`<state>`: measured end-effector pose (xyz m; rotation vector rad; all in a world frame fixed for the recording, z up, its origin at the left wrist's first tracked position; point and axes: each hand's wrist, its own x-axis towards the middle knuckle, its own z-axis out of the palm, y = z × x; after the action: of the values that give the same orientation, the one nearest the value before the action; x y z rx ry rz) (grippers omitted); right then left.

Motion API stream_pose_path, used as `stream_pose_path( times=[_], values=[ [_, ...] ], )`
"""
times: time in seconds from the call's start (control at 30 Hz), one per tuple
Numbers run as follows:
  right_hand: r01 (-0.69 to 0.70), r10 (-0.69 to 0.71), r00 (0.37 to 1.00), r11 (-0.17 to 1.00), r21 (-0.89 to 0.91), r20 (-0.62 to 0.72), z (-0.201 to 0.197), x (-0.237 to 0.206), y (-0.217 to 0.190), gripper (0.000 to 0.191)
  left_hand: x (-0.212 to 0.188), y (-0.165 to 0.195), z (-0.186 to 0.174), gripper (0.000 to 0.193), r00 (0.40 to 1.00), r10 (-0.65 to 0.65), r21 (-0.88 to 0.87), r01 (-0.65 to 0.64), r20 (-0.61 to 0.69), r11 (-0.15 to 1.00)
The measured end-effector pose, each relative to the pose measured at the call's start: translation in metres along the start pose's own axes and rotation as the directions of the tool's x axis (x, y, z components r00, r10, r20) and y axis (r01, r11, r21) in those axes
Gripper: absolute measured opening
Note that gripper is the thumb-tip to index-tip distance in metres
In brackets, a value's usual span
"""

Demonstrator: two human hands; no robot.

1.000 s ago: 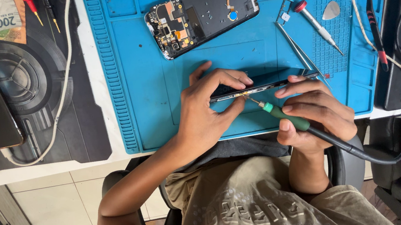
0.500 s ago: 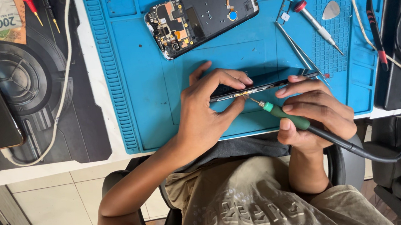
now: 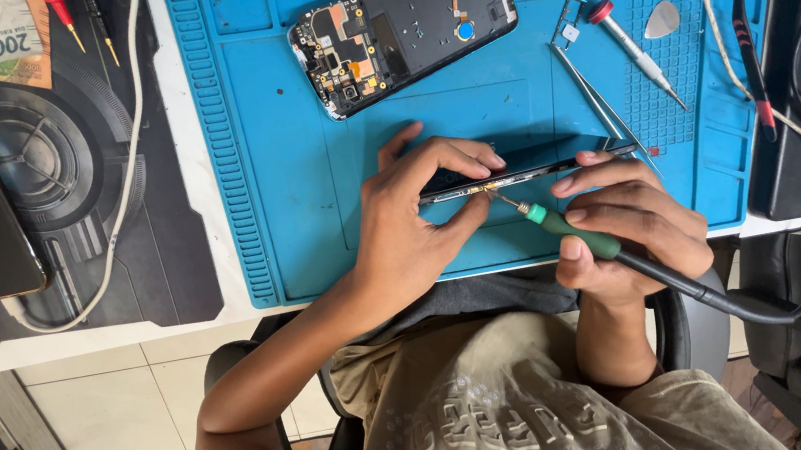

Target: The person uses a soldering iron to work on the edge of a disassembled smartphone, then uses multimeter probes to test the battery terminals. The phone remains open on the workbench throughout.

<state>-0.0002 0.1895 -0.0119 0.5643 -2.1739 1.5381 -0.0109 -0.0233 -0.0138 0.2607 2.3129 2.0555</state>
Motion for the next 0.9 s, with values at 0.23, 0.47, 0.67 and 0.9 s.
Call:
stream_pose_path(
  times=[0.23,0.47,0.67,0.9],
  values=[
    [0.0,0.0,1.0,1.0,0.003,-0.002,0.0003,0.0005,-0.0003,0.033,0.0,-0.0003,0.0001,0.027,1.0,0.002,0.0,-0.002,-0.001,1.0],
    [0.011,-0.011,1.0,1.0,0.008,-0.011,0.0009,0.0011,0.0006,0.033,0.0001,-0.0009,0.0004,0.027,1.0,0.005,0.001,-0.005,0.001,1.0],
    [0.034,-0.033,0.999,0.999,0.026,-0.039,0.0017,0.0013,0.0018,0.034,-0.0011,0.0001,0.0018,0.026,1.0,0.0,0.002,0.0,-0.003,1.0],
    [0.031,-0.03,1.0,0.999,0.016,-0.006,0.0008,0.0026,0.0005,0.031,-0.0007,0.0002,0.0007,0.026,1.0,-0.003,0.002,0.003,0.002,1.0]
  ],
)
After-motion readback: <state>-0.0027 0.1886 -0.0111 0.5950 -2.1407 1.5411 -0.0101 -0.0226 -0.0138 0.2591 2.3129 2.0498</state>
